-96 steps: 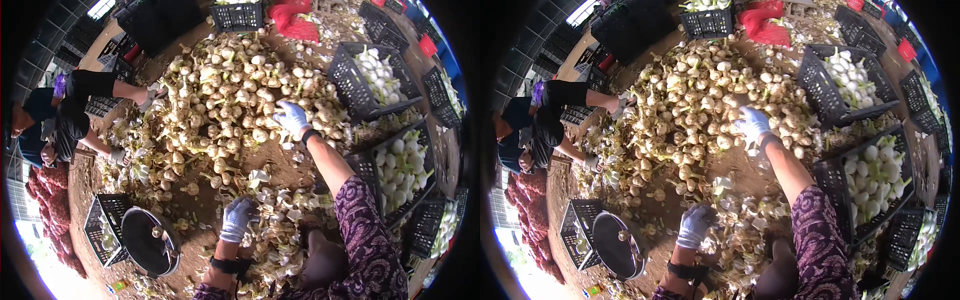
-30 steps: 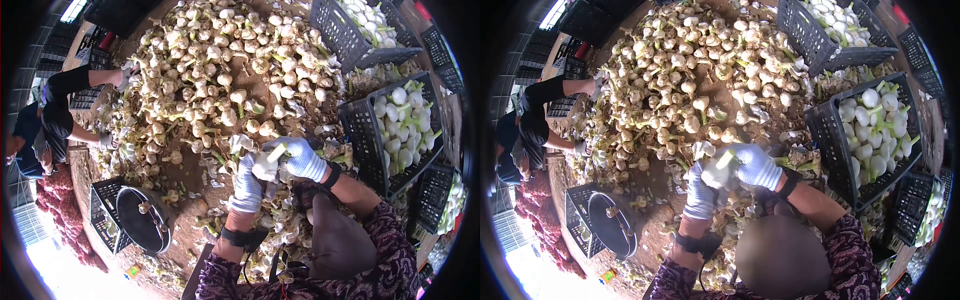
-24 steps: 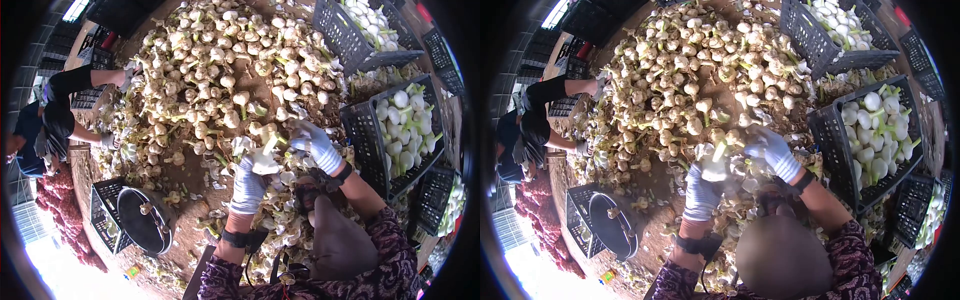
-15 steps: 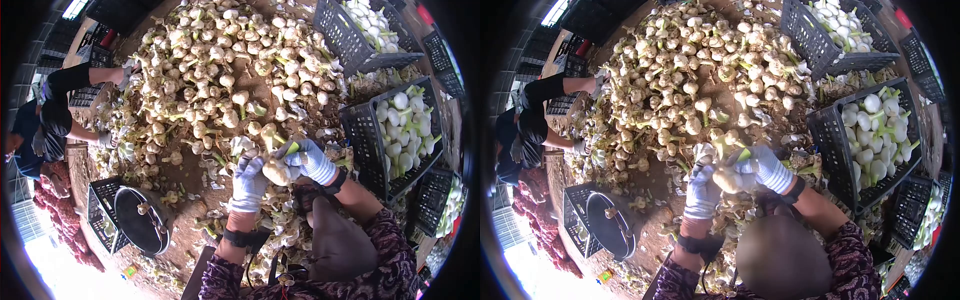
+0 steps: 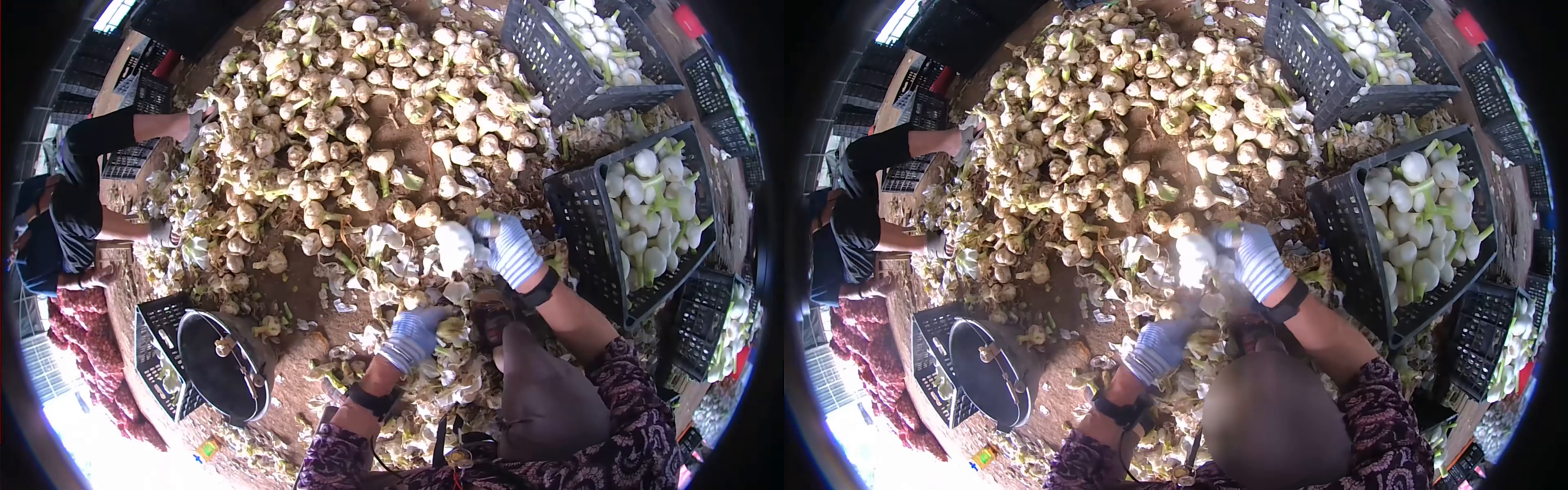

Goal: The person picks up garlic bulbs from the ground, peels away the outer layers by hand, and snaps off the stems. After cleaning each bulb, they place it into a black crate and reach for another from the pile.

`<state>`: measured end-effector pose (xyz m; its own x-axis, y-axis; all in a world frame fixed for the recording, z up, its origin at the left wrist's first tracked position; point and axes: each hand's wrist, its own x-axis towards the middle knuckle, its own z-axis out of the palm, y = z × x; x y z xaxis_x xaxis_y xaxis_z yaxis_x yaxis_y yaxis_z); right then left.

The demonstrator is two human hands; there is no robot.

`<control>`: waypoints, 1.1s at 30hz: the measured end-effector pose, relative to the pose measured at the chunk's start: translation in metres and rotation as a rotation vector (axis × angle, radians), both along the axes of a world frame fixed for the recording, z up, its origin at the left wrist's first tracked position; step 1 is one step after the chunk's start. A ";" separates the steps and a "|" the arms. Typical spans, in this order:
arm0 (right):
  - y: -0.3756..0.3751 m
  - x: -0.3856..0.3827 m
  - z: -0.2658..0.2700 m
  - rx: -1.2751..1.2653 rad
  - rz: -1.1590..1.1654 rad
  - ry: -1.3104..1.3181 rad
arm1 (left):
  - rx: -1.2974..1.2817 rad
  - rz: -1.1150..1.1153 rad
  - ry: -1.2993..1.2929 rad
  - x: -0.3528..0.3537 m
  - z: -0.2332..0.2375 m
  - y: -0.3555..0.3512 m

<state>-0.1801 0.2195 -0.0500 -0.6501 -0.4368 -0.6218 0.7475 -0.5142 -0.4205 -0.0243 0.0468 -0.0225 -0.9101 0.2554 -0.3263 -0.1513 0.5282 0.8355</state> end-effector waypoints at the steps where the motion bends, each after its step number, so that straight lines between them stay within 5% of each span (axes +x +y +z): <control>1: 0.006 -0.004 0.007 -0.188 0.048 0.013 | -0.148 -0.020 -0.062 0.005 -0.007 -0.008; 2: 0.006 -0.005 0.014 -0.189 0.043 0.016 | -0.298 -0.045 -0.121 0.009 -0.014 -0.014; 3: 0.000 -0.003 0.026 -0.015 0.065 0.114 | -0.206 0.099 0.100 -0.002 0.008 -0.014; 4: -0.006 -0.001 0.031 0.157 0.095 0.211 | -0.420 0.216 0.279 -0.009 0.009 -0.008; 6: -0.013 0.004 0.031 0.238 0.085 0.230 | -0.216 0.495 0.231 -0.041 0.050 0.000; 10: -0.015 0.008 0.050 0.328 0.190 0.190 | -0.042 0.529 0.281 -0.059 0.060 0.004; 14: -0.001 0.005 0.033 0.336 0.275 0.182 | 0.044 0.139 0.360 -0.047 0.056 0.008; 16: -0.001 0.000 0.017 -0.012 0.041 -0.075 | -0.125 -0.191 0.390 -0.030 0.045 0.023; 18: -0.006 -0.002 0.026 0.171 -0.022 -0.165 | -0.386 -0.318 0.083 -0.021 0.026 0.021; 23: -0.011 0.007 0.045 0.476 0.270 0.261 | -0.326 0.325 0.396 -0.047 0.053 0.011; 28: -0.017 0.011 0.041 0.510 0.276 0.395 | -0.425 0.096 0.364 -0.061 0.036 0.021; 32: -0.007 0.010 0.019 0.351 0.079 0.216 | -0.474 -0.058 0.409 -0.043 0.026 0.027; 33: -0.003 0.005 0.019 0.278 0.118 0.042 | -0.553 -0.154 0.242 -0.030 0.002 0.018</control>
<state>-0.1746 0.2163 -0.0314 -0.6326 -0.3277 -0.7017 0.7743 -0.2861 -0.5644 -0.0538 0.0647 -0.0208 -0.9410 0.2416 -0.2368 0.1204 0.8933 0.4330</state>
